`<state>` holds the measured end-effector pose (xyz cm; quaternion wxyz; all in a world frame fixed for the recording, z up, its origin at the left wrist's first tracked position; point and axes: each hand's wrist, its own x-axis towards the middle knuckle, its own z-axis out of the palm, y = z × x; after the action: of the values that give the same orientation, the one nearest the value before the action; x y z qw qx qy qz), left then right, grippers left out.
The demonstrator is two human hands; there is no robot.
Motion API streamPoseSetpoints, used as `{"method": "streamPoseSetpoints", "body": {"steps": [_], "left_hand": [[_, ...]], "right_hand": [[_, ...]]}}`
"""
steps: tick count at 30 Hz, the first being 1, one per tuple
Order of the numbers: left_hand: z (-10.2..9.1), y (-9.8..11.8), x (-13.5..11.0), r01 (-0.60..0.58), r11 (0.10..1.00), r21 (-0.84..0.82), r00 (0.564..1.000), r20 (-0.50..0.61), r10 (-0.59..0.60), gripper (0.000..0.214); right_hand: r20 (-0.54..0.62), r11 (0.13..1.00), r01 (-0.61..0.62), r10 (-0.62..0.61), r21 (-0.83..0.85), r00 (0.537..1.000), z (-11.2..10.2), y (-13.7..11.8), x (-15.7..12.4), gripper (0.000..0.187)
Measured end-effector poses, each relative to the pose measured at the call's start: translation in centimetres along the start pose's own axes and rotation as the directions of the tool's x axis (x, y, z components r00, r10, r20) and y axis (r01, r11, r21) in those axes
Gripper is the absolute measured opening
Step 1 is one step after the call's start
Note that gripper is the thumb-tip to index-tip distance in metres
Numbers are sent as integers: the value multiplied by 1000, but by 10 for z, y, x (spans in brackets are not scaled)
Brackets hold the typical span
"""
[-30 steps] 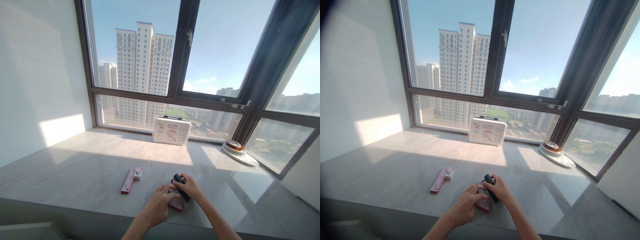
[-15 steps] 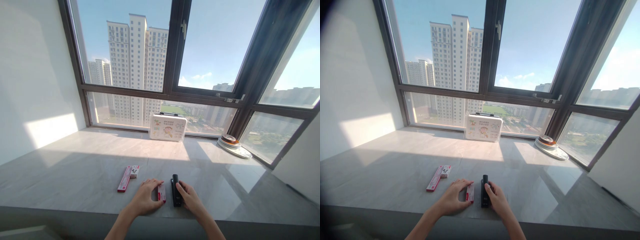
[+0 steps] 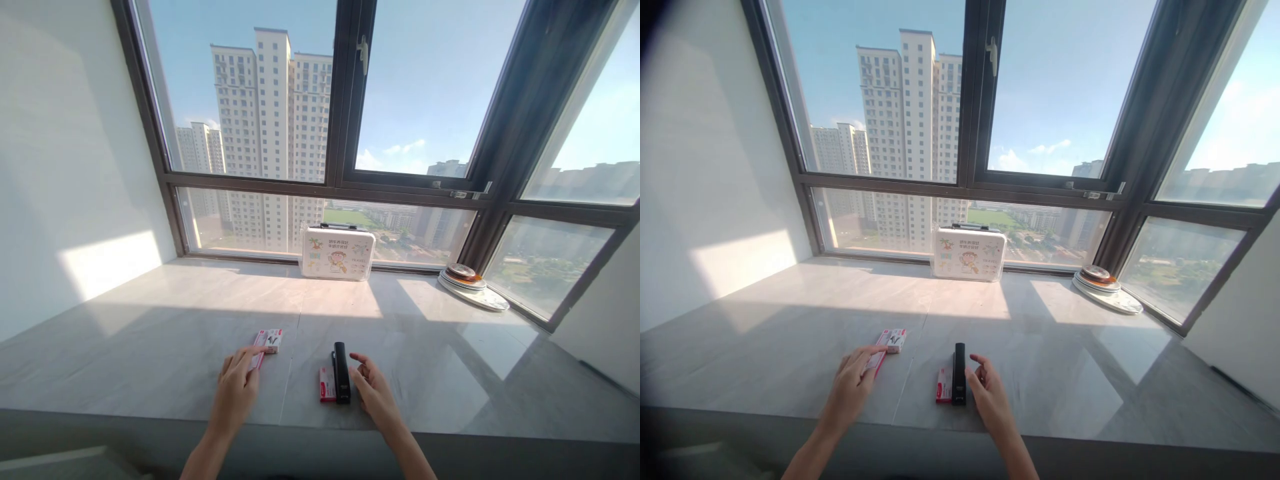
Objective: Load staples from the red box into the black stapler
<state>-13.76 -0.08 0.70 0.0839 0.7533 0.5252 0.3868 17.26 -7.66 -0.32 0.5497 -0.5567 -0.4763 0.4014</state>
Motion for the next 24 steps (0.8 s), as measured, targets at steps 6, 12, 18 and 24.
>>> {"method": "streamPoseSetpoints", "body": {"steps": [6,12,18,24], "left_hand": [[-18,-36,-33,-55,980,193,987,161,23,34],[-13,13,-22,-57,983,-173,921,371,118,34],[19,71,8,-47,894,-446,894,380,237,60],[51,90,10,-69,870,-489,821,468,328,76]], "right_hand": [[63,1000,-29,30,-11,998,1,-5,-5,61],[121,988,-3,22,-157,992,4,-4,-4,63],[130,981,24,1,-190,992,4,-3,-4,65],[113,971,79,-54,-227,992,3,-2,-3,63]]}}
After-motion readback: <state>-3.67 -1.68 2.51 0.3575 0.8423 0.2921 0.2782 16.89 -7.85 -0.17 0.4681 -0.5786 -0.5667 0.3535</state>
